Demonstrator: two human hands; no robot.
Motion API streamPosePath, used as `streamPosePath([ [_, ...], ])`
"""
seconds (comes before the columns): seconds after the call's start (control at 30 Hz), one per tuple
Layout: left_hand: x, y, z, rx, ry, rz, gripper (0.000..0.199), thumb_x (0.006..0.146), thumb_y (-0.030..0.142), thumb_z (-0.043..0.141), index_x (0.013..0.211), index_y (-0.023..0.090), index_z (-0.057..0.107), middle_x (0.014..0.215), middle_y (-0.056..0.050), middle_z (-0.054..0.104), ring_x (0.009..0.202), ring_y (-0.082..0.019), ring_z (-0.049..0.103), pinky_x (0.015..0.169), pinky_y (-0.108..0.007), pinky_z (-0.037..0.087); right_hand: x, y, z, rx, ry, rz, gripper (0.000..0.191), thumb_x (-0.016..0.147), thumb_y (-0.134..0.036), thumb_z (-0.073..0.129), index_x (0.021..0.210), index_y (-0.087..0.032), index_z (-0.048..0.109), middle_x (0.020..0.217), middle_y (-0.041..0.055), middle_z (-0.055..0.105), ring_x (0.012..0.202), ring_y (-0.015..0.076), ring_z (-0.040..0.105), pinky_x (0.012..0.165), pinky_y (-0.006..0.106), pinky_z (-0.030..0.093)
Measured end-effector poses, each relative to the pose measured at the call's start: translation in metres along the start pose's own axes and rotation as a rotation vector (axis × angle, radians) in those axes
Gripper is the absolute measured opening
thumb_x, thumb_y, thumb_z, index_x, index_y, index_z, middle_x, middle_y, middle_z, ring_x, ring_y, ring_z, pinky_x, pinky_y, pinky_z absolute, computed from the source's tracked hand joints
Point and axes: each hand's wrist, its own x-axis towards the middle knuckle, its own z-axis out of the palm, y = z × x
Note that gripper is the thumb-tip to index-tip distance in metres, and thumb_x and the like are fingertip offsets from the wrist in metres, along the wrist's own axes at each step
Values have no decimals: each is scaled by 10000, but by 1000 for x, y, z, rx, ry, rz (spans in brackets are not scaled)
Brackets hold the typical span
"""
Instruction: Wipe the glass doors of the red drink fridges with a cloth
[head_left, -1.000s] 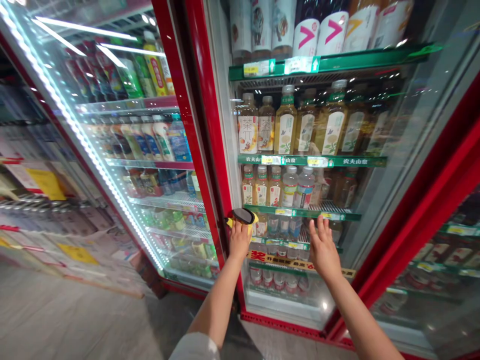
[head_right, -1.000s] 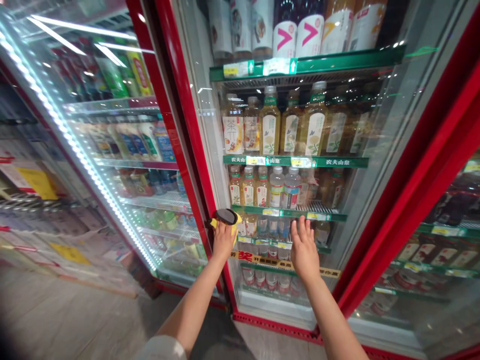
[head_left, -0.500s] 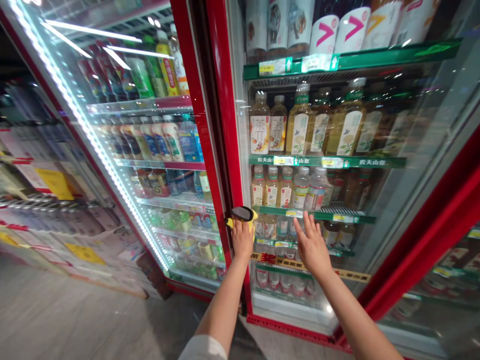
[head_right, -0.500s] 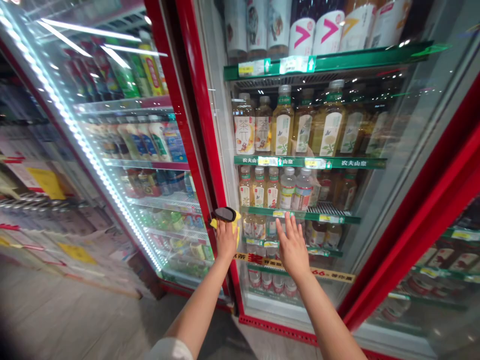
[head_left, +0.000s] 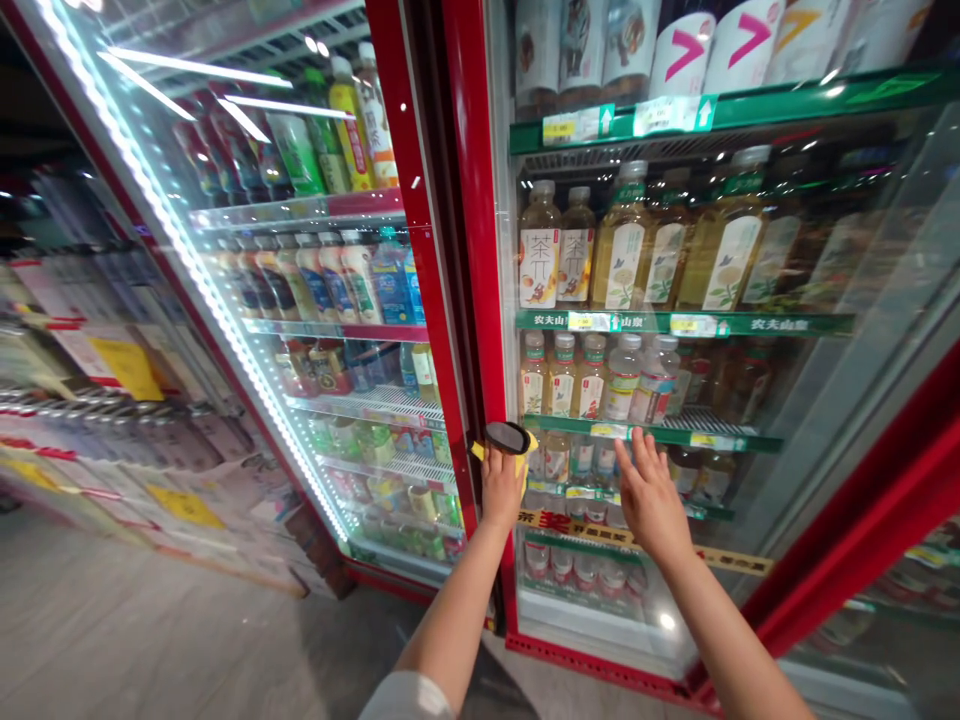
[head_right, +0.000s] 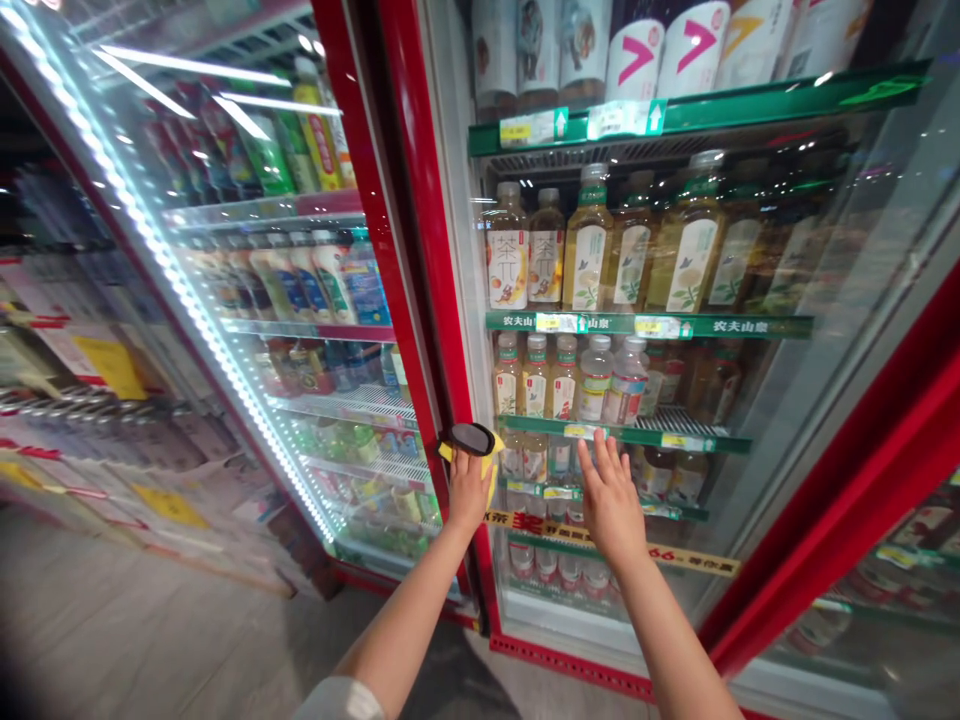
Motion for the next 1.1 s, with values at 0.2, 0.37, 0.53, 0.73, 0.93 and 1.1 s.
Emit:
streamPosePath([
  [0.2,12,-1,-1,-16,9,2,554,941,190,565,1486,204,467,1556,-175,476,1502,-344,388,1192,-540,413,-1,2,3,16,7,-7,988,904,12,453,1624,-386,-95,1725,69,-13,1564,371,122,1180,667,360],
  [0.37,12,-4,-2,-48,25,-11,574,958,210,543,1519,181,422,1539,-202,485,1488,-343,413,1182,-535,424,-3,0,7,19,20,4,986,905,11,457,1628,-386,-84,1723,80,3,1558,387,136,1155,695,376],
  [0.53,7,-4,-7,-54,24,-11,593,941,186,559,1519,198,430,1497,-191,535,1445,-340,476,1142,-530,470,-2,0,7,20,20,-1,997,890,25,460,1632,-382,-68,1722,78,26,1556,381,139,1164,684,375],
  [0.73,94,27,-43,-3,162,-25,539,951,207,564,1480,160,472,1578,-204,447,1507,-362,374,1201,-551,392,0,-3,10,35,44,14,1001,884,25,470,1633,-387,-51,1720,77,36,1554,384,136,1158,702,367],
  [0.93,68,45,-38,136,28,148,294,941,250,621,1225,218,686,1398,-162,643,1389,-333,541,1084,-481,509,0,-3,6,37,30,26,1026,862,43,470,1629,-392,-55,1720,72,34,1551,379,148,1167,685,370],
  [1.1,47,40,-29,174,14,128,362,930,254,646,1291,232,665,1419,-167,634,1373,-329,558,1070,-475,515,1,3,1,37,-14,-3,1007,869,55,435,1629,-389,-54,1719,65,65,1553,343,172,1187,630,383],
])
